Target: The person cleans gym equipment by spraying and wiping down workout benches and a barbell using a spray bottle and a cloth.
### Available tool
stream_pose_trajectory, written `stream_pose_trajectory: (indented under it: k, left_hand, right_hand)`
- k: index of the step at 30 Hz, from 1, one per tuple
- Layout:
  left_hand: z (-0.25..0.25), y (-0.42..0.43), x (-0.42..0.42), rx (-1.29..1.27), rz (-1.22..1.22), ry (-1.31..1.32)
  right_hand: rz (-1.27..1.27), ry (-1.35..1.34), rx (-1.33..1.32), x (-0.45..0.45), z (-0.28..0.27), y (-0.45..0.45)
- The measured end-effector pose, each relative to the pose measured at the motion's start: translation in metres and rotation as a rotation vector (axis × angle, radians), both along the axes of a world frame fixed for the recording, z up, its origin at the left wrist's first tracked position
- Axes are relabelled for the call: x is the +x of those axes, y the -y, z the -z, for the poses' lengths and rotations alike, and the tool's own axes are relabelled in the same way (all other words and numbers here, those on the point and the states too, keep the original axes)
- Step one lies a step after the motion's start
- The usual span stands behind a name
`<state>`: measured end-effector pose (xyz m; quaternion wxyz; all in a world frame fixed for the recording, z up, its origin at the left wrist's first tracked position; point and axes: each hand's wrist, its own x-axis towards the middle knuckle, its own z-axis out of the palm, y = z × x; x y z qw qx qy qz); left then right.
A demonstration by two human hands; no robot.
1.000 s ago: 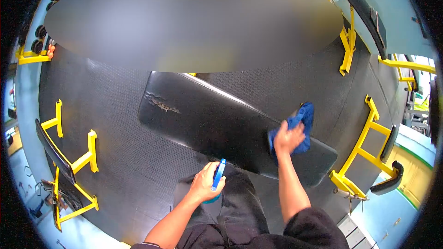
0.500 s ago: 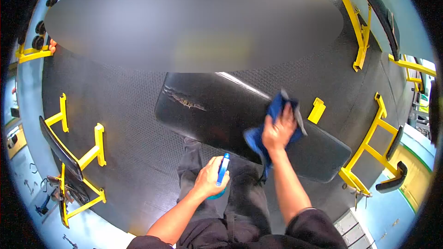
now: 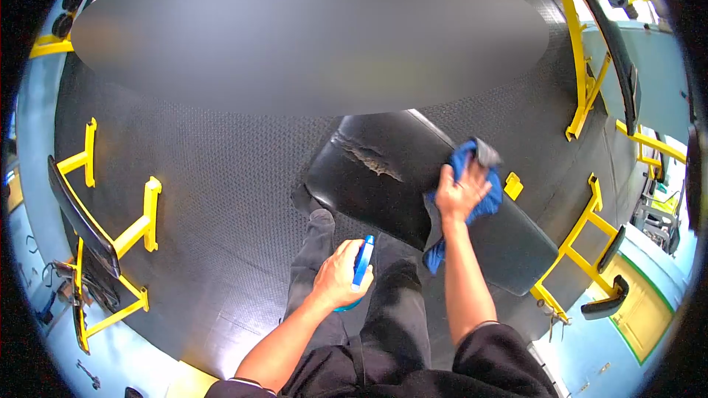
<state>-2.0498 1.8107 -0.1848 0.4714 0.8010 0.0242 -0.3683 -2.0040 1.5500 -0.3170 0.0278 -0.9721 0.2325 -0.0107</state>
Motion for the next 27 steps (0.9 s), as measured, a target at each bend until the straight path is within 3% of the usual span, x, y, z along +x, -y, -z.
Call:
stream_pose_trajectory:
  k: [2,4,6,10,12,14,16,18,20,22,24,26,27]
  left_hand:
    - [0.004,-0.007,0.004,-0.056,-0.07,0.028]
    - [0.004,-0.012,0.008,-0.098,-0.066,0.007]
    - [0.002,-0.018,0.016,-0.124,-0.017,0.021]
    - [-0.005,-0.026,0.024,-0.151,0.047,0.03]
    - [-0.001,-0.029,0.023,-0.168,0.043,0.067]
    - [-0.001,-0.032,0.025,-0.162,-0.035,0.04]
    - [0.002,-0.035,0.024,-0.15,-0.063,0.023]
    - [0.003,-0.037,0.024,-0.156,-0.127,0.02]
    - [0.001,-0.041,0.025,-0.164,-0.137,0.06]
    - [-0.001,-0.049,0.025,-0.134,-0.105,0.106]
    - [-0.003,-0.062,0.027,-0.137,-0.136,0.073]
    - [0.0,-0.069,0.025,-0.158,-0.164,0.043]
    - [0.003,-0.07,0.024,-0.154,-0.168,0.052]
  right_hand:
    - [-0.283,0.025,0.099,0.021,-0.017,-0.06]
    - [-0.472,-0.186,0.191,-0.001,-0.038,-0.106]
    - [-0.696,-0.784,0.395,-0.04,-0.042,-0.078]
    - [-0.23,-0.125,0.391,-0.062,-0.028,0.008]
    - [0.012,0.0,0.029,-0.023,0.014,0.014]
    - [0.031,-0.026,0.114,0.05,-0.003,-0.034]
    - [-0.241,0.109,0.031,0.067,0.016,-0.084]
    - [-0.417,0.017,0.266,0.041,-0.022,-0.144]
    - [-0.792,-0.788,0.206,0.005,-0.043,-0.133]
    - [-0.675,-0.89,0.29,-0.001,-0.06,-0.1]
    - [-0.47,-0.168,0.384,0.004,-0.04,-0.07]
    - [-0.211,-0.015,-0.001,0.042,0.01,-0.068]
    - [-0.199,0.054,0.021,0.079,0.006,-0.09]
